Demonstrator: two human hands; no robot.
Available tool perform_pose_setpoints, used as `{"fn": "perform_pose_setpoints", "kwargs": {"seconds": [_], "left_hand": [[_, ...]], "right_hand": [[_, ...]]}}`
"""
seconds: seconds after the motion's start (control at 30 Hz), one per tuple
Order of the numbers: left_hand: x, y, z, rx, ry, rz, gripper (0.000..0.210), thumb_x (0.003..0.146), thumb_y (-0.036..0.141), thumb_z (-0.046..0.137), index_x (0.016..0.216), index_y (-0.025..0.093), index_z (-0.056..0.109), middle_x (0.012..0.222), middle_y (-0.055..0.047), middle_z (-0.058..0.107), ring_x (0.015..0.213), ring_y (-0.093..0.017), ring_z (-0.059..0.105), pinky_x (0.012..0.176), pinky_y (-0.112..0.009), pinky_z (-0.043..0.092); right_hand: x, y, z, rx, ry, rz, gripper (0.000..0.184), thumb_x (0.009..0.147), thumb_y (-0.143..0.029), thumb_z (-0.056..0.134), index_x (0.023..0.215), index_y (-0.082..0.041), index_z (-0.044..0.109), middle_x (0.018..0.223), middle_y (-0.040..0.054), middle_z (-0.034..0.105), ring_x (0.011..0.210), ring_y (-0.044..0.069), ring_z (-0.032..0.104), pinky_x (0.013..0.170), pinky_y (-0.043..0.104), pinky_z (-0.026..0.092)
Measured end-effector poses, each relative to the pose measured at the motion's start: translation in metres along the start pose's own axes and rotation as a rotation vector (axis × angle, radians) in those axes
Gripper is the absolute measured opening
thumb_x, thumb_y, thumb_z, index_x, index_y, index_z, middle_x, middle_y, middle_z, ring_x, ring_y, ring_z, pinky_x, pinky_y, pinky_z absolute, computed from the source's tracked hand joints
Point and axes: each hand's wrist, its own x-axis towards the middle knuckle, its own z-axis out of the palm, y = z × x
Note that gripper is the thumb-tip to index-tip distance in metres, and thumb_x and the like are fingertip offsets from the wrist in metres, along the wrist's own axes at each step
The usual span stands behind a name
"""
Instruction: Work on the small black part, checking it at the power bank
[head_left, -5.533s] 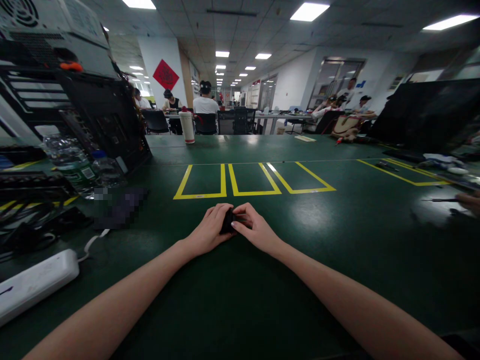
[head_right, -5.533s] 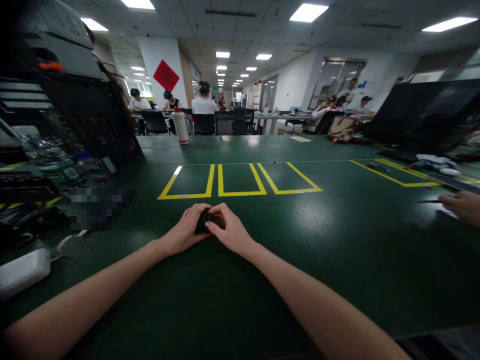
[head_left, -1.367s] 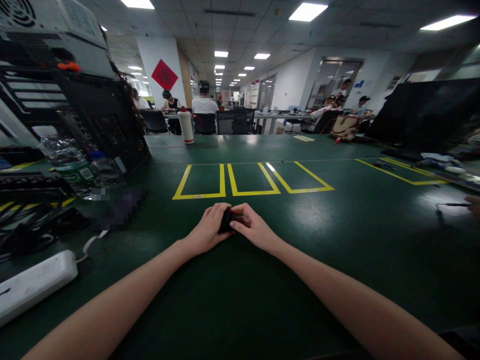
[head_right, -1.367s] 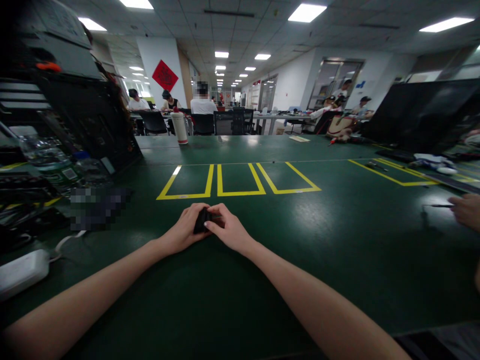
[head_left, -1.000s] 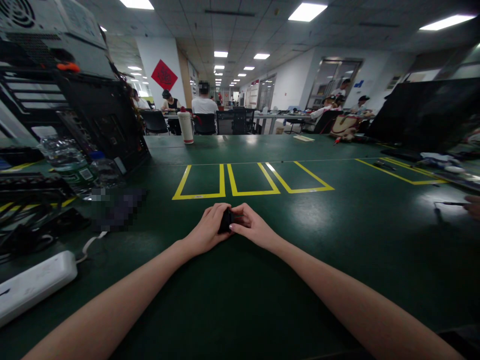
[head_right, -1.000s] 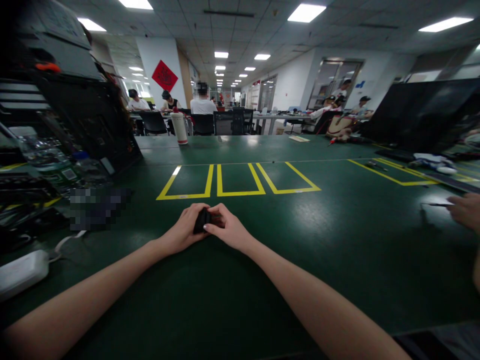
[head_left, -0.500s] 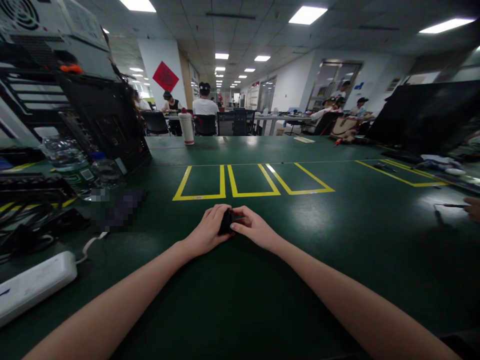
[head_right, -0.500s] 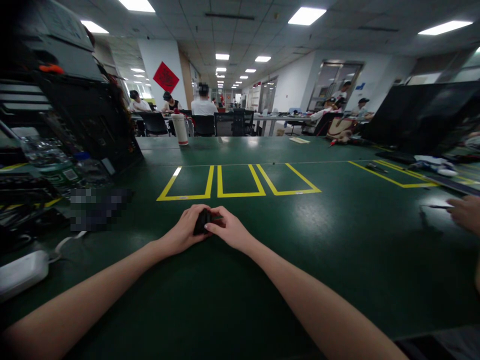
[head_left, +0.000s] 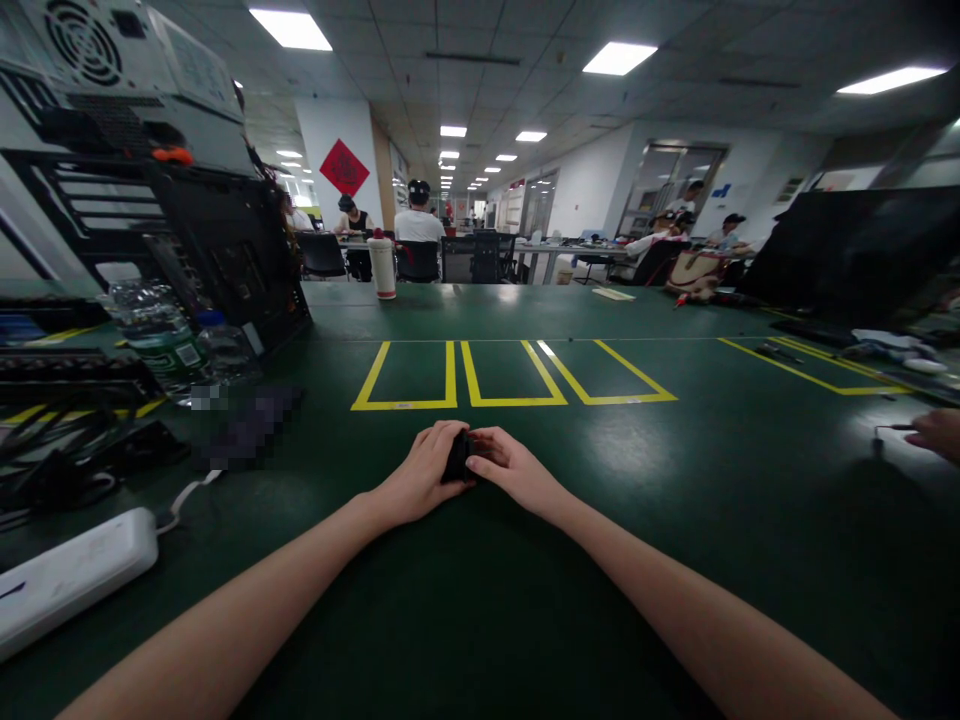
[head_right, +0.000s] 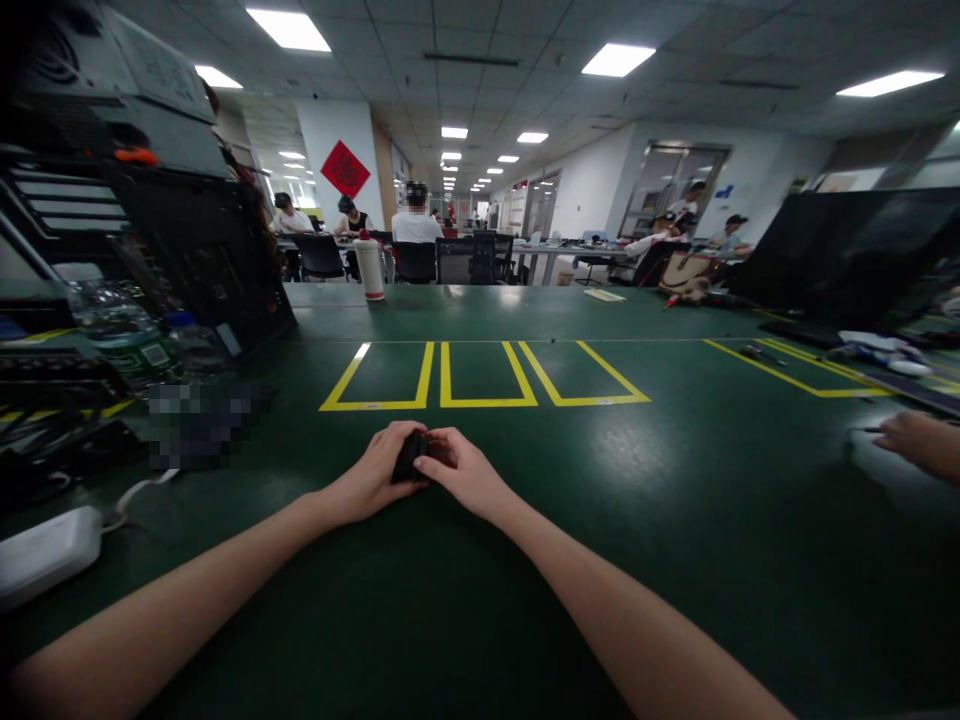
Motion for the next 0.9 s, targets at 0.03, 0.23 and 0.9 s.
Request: {"fn": "perform_pose_setpoints", "kwargs": {"seconds": [0.03,0.23,0.9], "left_hand": [[-0.0001,0.0007,-0.001,-0.004,-0.001,0.002,0.054,0.076,0.023,0.059,0.121,0.022,0.029,0.121,-0.008,0.041,0.113,-0.025,0.041,0.098,-0.046,0.032],[-0.0004,0.0021,-0.0034,0.015,-0.016,0.021,0.053,0.077,0.021,0.057,0.121,0.022,0.028,0.121,-0.009,0.041,0.114,-0.025,0.039,0.099,-0.047,0.03],[-0.0003,0.0081,-0.009,-0.006,-0.031,-0.006,0.053,0.077,0.02,0.057,0.122,0.023,0.028,0.122,-0.009,0.042,0.115,-0.026,0.04,0.097,-0.048,0.032]], "right_hand": [[0.0003,0.0009,-0.0007,-0.004,-0.009,0.001,0.031,0.078,-0.026,0.057,0.106,-0.021,0.046,0.107,0.0051,0.052,0.105,0.019,0.051,0.092,0.04,0.04],[-0.001,-0.0019,-0.003,0.093,-0.099,-0.024,0.04,0.071,-0.021,0.064,0.105,-0.022,0.043,0.104,0.0028,0.052,0.1,0.017,0.054,0.09,0.038,0.042],[-0.0035,-0.0084,-0.0041,0.073,-0.089,0.018,0.039,0.071,-0.022,0.064,0.104,-0.023,0.044,0.108,0.0034,0.051,0.102,0.018,0.053,0.09,0.039,0.043]]}}
